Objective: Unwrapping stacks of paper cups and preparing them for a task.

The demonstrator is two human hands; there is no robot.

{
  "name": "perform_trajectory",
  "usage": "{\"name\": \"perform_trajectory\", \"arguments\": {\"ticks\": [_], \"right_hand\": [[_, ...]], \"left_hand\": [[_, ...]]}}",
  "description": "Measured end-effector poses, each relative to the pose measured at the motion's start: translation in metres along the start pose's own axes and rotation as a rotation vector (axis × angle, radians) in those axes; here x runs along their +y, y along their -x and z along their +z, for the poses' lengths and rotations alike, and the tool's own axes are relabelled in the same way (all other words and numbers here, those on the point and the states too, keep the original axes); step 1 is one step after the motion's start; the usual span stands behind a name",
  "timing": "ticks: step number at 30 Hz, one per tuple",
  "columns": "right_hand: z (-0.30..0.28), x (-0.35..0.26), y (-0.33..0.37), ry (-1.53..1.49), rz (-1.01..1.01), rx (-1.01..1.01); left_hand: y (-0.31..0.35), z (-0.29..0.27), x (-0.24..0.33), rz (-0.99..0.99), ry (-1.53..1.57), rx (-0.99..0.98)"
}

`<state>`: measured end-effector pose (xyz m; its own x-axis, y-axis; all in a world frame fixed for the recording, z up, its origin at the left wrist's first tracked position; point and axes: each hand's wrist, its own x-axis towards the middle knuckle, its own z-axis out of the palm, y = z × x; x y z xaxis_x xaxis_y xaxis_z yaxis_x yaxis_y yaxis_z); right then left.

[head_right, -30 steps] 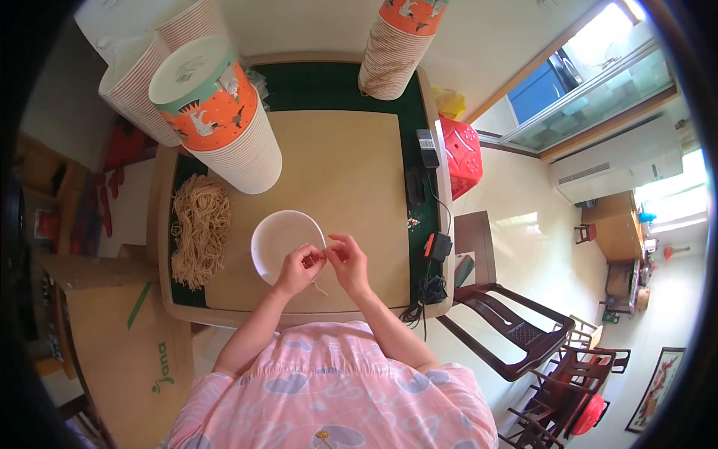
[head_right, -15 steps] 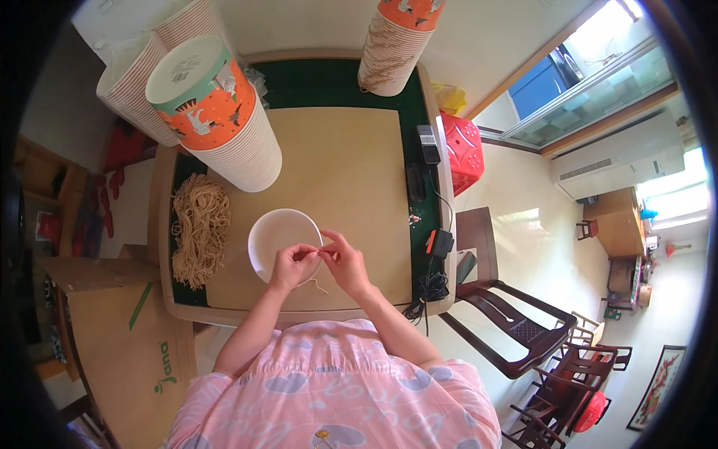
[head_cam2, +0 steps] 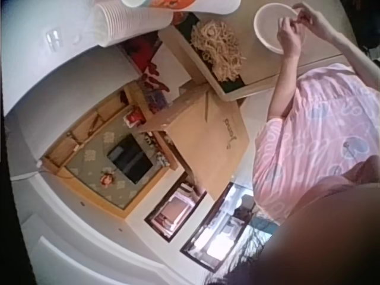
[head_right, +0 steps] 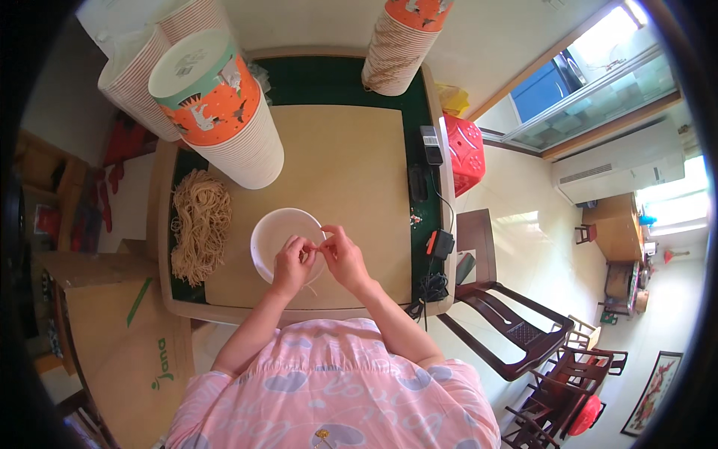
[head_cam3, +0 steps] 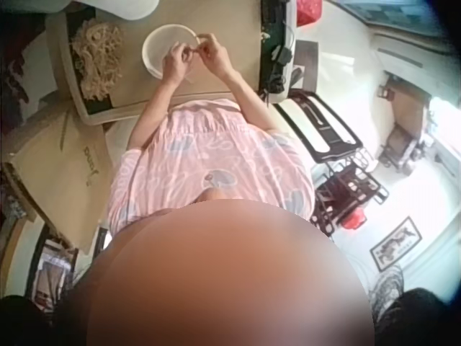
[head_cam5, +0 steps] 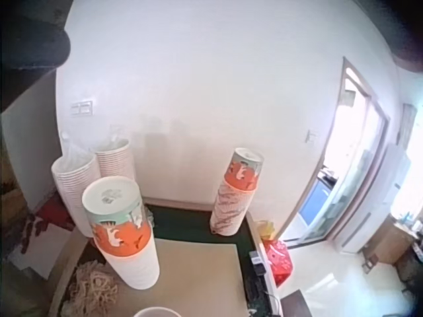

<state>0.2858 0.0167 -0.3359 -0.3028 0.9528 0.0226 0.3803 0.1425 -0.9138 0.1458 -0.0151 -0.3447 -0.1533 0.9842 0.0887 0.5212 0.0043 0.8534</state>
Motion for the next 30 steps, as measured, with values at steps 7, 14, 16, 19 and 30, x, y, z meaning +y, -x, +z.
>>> {"name": "perform_trajectory", "arguments": {"ticks": [7,14,16,19,30], "right_hand": [[0.0,0.002,0.002,-0.057,0.035,0.009],[0.001,0.003,0.005,-0.044,0.027,0.032],[0.002,0.002,0.006,-0.024,0.018,0.054],[0.004,0.003,0.008,0.007,-0.019,0.099],[0.001,-0.002,0.009,0.117,-0.126,0.024]], "left_hand": [[0.002,0.002,-0.006,-0.094,0.129,-0.039],[0.009,0.014,-0.022,-0.224,0.305,-0.033],[0.01,0.018,-0.029,-0.285,0.358,-0.043],[0.006,0.017,-0.025,-0.405,0.434,-0.1],[0.009,0.01,-0.033,-0.476,0.532,-0.16]]}}
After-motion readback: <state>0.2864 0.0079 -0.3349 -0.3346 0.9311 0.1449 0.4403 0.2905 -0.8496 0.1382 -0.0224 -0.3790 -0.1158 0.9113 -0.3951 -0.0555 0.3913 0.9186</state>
